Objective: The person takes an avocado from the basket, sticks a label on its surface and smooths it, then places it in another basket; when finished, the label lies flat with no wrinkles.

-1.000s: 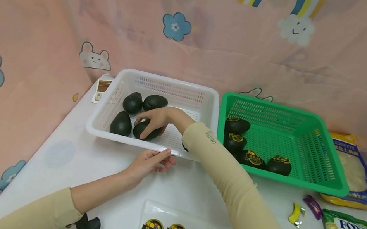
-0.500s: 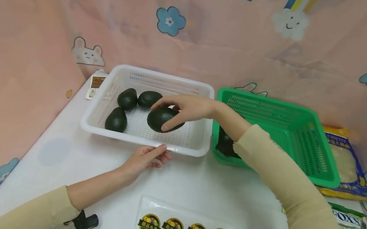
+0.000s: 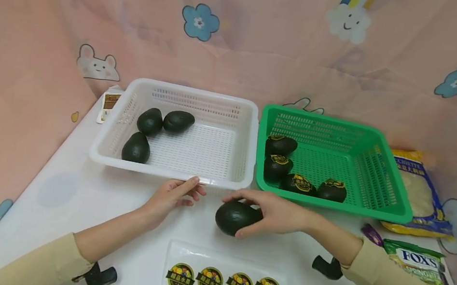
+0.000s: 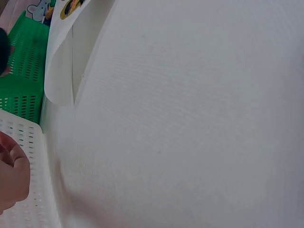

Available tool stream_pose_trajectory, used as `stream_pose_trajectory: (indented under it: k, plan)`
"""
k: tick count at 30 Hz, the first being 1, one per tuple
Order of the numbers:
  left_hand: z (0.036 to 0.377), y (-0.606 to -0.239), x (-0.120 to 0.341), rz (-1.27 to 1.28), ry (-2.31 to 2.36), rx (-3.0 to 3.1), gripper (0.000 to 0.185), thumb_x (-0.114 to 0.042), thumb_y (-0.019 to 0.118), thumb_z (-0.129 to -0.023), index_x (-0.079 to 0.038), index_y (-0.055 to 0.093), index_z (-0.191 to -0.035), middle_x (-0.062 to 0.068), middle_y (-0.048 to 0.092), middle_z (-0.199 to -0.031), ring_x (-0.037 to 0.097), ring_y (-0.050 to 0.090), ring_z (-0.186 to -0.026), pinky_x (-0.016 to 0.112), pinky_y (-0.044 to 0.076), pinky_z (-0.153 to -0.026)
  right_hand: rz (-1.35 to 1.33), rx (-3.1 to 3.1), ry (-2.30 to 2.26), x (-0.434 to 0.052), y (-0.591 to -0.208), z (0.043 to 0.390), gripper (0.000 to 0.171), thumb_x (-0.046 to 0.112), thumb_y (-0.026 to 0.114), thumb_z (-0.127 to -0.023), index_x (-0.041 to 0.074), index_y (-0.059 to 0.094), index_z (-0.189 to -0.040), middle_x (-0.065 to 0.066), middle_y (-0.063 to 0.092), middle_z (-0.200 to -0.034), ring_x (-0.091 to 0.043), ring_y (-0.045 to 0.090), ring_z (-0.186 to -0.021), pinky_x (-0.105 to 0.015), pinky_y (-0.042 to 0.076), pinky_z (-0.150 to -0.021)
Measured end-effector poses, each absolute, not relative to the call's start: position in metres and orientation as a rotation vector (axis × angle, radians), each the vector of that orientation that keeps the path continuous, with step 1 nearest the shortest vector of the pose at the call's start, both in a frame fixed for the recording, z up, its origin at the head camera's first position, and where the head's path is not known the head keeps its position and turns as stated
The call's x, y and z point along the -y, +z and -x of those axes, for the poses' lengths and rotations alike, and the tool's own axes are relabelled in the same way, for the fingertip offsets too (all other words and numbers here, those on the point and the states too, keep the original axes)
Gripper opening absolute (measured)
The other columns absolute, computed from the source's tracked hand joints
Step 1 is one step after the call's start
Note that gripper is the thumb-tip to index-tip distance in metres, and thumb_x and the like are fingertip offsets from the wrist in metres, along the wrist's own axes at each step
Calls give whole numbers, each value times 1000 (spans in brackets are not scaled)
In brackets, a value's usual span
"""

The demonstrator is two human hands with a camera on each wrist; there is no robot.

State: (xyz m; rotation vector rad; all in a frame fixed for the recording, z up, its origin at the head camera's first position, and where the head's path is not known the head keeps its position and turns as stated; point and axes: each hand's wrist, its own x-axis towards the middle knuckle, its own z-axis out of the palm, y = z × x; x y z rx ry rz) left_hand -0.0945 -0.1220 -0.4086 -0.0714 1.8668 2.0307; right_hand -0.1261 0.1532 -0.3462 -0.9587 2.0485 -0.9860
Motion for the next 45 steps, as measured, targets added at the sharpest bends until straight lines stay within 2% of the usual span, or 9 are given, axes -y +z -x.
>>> stream_pose_trajectory:
  k: [5, 10, 14, 18, 21, 25, 33, 39, 45]
  plan:
    - [94, -409, 122, 73, 2037, -1865, 44, -36, 53, -101, 5, 68, -104, 1, 69, -94, 13, 60, -86, 28, 53, -79, 1010, -2182, -983, -163, -389, 110, 67, 39, 81, -80, 21, 52, -137, 12, 54, -131, -11, 51, -117, -37, 45, -96]
    - [90, -409, 119, -47, 1961, -1918, 53, -40, 45, -104, 8, 62, -120, 6, 69, -101, 18, 60, -91, 33, 52, -82, 1044, -2228, -978, -168, -409, 106, 69, 34, 81, -81, 18, 49, -140, 9, 51, -137, -12, 48, -124, -40, 42, -101]
    - [71, -408, 112, -320, 1674, -2099, 43, -39, 49, -102, -4, 65, -120, 4, 68, -104, 22, 61, -95, 36, 52, -83, 1030, -2203, -986, -170, -411, 106, 74, 33, 81, -81, 19, 44, -144, 8, 46, -142, -13, 44, -128, -43, 39, -103]
    - [45, -409, 100, -704, 1168, -2393, 43, -52, 59, -93, -16, 67, -116, -6, 65, -105, 12, 59, -97, 32, 51, -81, 1041, -2200, -975, -171, -410, 107, 77, 35, 80, -81, 18, 42, -145, 7, 45, -144, -15, 44, -129, -45, 39, -103]
    - [32, -412, 92, -918, 862, -2509, 55, -63, 63, -85, -18, 66, -117, -8, 62, -110, 7, 55, -99, 27, 50, -80, 1032, -2201, -981, -171, -408, 107, 77, 37, 80, -81, 18, 41, -145, 7, 45, -143, -15, 44, -128, -45, 40, -103]
    - [26, -418, 86, -1090, 695, -2524, 52, -56, 71, -83, -16, 65, -115, -8, 60, -108, 5, 53, -96, 21, 48, -78, 1014, -2209, -991, -171, -404, 107, 76, 40, 79, -82, 18, 42, -145, 7, 45, -143, -14, 44, -128, -47, 39, -103]
    - [44, -419, 111, -963, 1060, -2164, 21, -38, 75, -86, -23, 69, -99, -19, 66, -89, -3, 59, -79, 18, 49, -73, 1130, -2312, -1077, -174, -394, 100, 59, 41, 71, -89, 18, 50, -140, 7, 48, -141, -14, 44, -131, -45, 41, -103]
    - [59, -409, 152, -758, 1197, -2015, 14, -38, 73, -87, -27, 72, -96, -10, 70, -85, 6, 60, -77, 25, 50, -73, 1333, -2356, -1276, -175, -379, 86, 28, 26, 77, -86, 22, 68, -112, 10, 65, -114, -9, 56, -110, -32, 49, -88]
    - [67, -401, 168, -695, 1164, -2003, 15, -36, 70, -90, -24, 74, -97, -9, 69, -88, 9, 56, -80, 26, 47, -76, 1633, -2482, -1298, -166, -375, 79, 18, 23, 83, -80, 22, 67, -89, 13, 64, -94, -8, 55, -93, -19, 44, -83]
